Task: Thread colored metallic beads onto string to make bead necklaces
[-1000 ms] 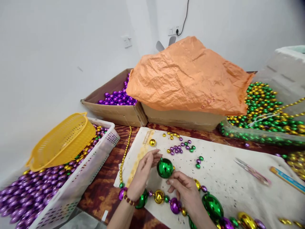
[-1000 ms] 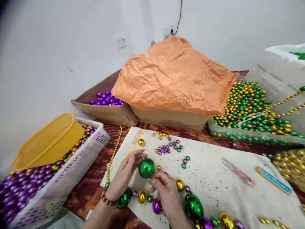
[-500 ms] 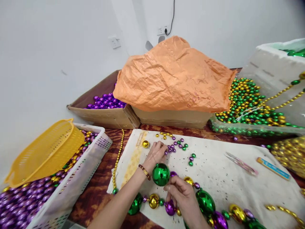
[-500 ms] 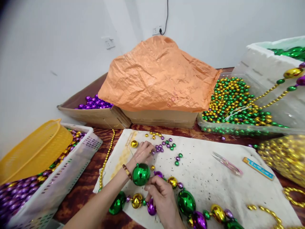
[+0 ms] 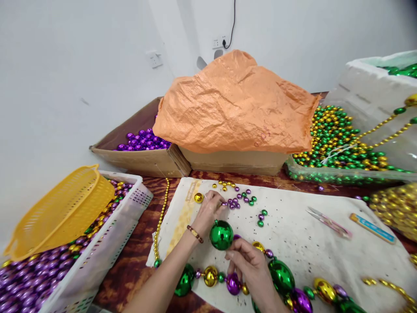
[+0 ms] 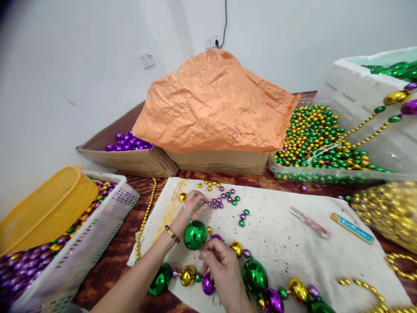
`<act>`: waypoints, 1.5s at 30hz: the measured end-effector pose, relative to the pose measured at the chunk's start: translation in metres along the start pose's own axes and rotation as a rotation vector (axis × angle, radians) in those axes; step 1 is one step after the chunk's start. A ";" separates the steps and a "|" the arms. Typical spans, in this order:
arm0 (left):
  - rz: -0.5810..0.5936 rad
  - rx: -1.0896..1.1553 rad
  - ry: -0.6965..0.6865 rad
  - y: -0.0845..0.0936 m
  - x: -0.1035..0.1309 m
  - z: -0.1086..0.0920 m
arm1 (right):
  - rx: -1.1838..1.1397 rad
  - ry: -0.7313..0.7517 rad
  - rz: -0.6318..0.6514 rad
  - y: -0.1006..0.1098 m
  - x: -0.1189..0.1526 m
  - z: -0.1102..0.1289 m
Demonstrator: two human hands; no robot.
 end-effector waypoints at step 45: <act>-0.562 1.432 0.147 0.067 0.080 0.011 | 0.215 -0.059 0.028 -0.014 -0.004 0.001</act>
Point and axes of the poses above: each hand's wrist, its own x-axis away from the middle knuckle, its own y-axis out of the back of the hand, z = x × y, the point moved 9 cm from there along -x, towards the middle knuckle, and after that the axes turned 7 degrees about z, right-handed, at the moved point
